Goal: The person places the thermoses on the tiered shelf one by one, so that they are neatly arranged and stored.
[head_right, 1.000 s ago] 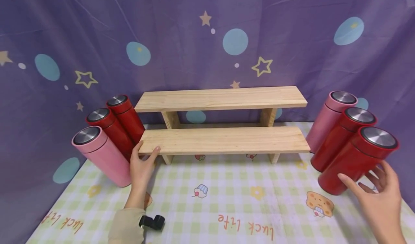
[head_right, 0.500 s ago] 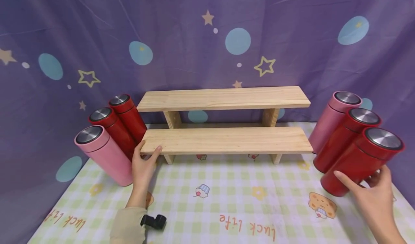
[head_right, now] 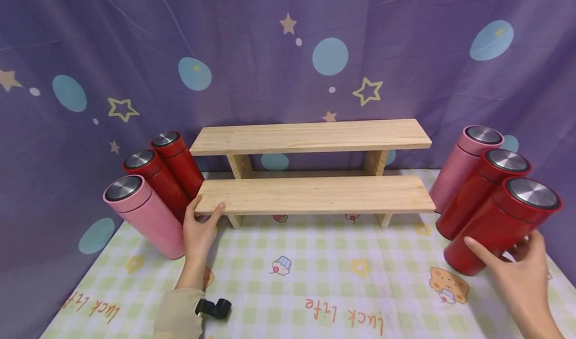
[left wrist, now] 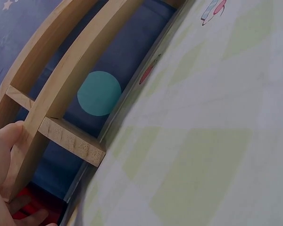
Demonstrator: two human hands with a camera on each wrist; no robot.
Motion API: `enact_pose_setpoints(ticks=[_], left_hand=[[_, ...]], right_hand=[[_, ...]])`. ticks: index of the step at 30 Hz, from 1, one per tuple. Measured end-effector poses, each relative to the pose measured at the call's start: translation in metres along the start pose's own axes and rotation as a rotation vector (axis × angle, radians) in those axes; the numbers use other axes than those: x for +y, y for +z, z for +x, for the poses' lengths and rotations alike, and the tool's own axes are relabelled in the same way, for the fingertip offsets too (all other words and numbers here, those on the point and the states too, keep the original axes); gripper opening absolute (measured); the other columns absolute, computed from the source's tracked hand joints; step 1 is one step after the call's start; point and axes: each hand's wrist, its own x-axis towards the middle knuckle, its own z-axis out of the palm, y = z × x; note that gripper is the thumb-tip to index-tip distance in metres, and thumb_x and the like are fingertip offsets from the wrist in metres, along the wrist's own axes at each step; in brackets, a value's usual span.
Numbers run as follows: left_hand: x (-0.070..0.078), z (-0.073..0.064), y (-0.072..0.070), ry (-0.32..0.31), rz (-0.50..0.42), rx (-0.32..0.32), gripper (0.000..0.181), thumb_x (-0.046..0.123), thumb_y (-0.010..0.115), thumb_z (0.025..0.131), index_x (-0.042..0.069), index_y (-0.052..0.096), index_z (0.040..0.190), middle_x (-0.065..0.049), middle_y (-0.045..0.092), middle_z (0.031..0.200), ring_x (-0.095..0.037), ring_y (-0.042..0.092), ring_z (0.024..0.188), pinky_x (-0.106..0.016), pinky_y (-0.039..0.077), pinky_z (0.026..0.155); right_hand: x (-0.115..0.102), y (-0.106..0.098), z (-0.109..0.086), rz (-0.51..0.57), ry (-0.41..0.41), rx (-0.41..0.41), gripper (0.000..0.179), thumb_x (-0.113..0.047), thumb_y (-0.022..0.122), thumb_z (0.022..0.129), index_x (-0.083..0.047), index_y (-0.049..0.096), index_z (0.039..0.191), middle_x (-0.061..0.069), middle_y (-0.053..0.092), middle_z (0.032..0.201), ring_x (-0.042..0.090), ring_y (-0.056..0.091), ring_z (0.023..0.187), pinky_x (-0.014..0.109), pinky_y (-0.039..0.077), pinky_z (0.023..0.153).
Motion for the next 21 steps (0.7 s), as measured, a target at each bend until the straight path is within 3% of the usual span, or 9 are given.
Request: enact_pose_setpoints(ticks=[6, 13, 16, 21], left_hand=[[0.000, 0.001, -0.001, 0.012, -0.009, 0.011, 0.080, 0.049, 0.078, 0.083, 0.017, 0.044, 0.148, -0.012, 0.043, 0.149, -0.033, 0.045, 0.132, -0.049, 0.036, 0.107], [0.001, -0.001, -0.001, 0.005, 0.012, 0.014, 0.081, 0.051, 0.078, 0.082, 0.017, 0.045, 0.148, -0.012, 0.043, 0.149, -0.032, 0.045, 0.131, -0.050, 0.037, 0.105], [0.001, -0.002, -0.001, -0.001, 0.025, 0.012, 0.081, 0.052, 0.078, 0.082, 0.018, 0.045, 0.148, -0.013, 0.043, 0.149, -0.033, 0.044, 0.131, -0.051, 0.036, 0.105], [0.002, -0.003, -0.001, 0.000, 0.018, 0.015, 0.081, 0.052, 0.078, 0.081, 0.019, 0.045, 0.148, -0.013, 0.044, 0.148, -0.033, 0.045, 0.131, -0.051, 0.035, 0.105]], right_hand=[[-0.011, 0.002, -0.005, 0.010, -0.035, 0.010, 0.090, 0.005, 0.078, 0.081, -0.033, 0.034, 0.150, -0.021, 0.046, 0.127, -0.010, 0.050, 0.105, 0.000, 0.038, 0.073], [-0.027, 0.007, -0.013, -0.019, -0.153, -0.065, 0.087, 0.002, 0.079, 0.081, -0.030, 0.035, 0.150, -0.018, 0.049, 0.128, -0.011, 0.049, 0.102, 0.001, 0.038, 0.083], [-0.035, 0.011, -0.020, -0.060, -0.161, -0.076, 0.086, -0.005, 0.079, 0.083, -0.032, 0.033, 0.150, -0.017, 0.047, 0.131, -0.013, 0.046, 0.104, 0.000, 0.034, 0.088], [-0.057, 0.020, -0.026, -0.054, -0.173, -0.060, 0.084, -0.005, 0.081, 0.081, -0.031, 0.037, 0.148, -0.021, 0.048, 0.124, -0.009, 0.048, 0.100, 0.001, 0.036, 0.083]])
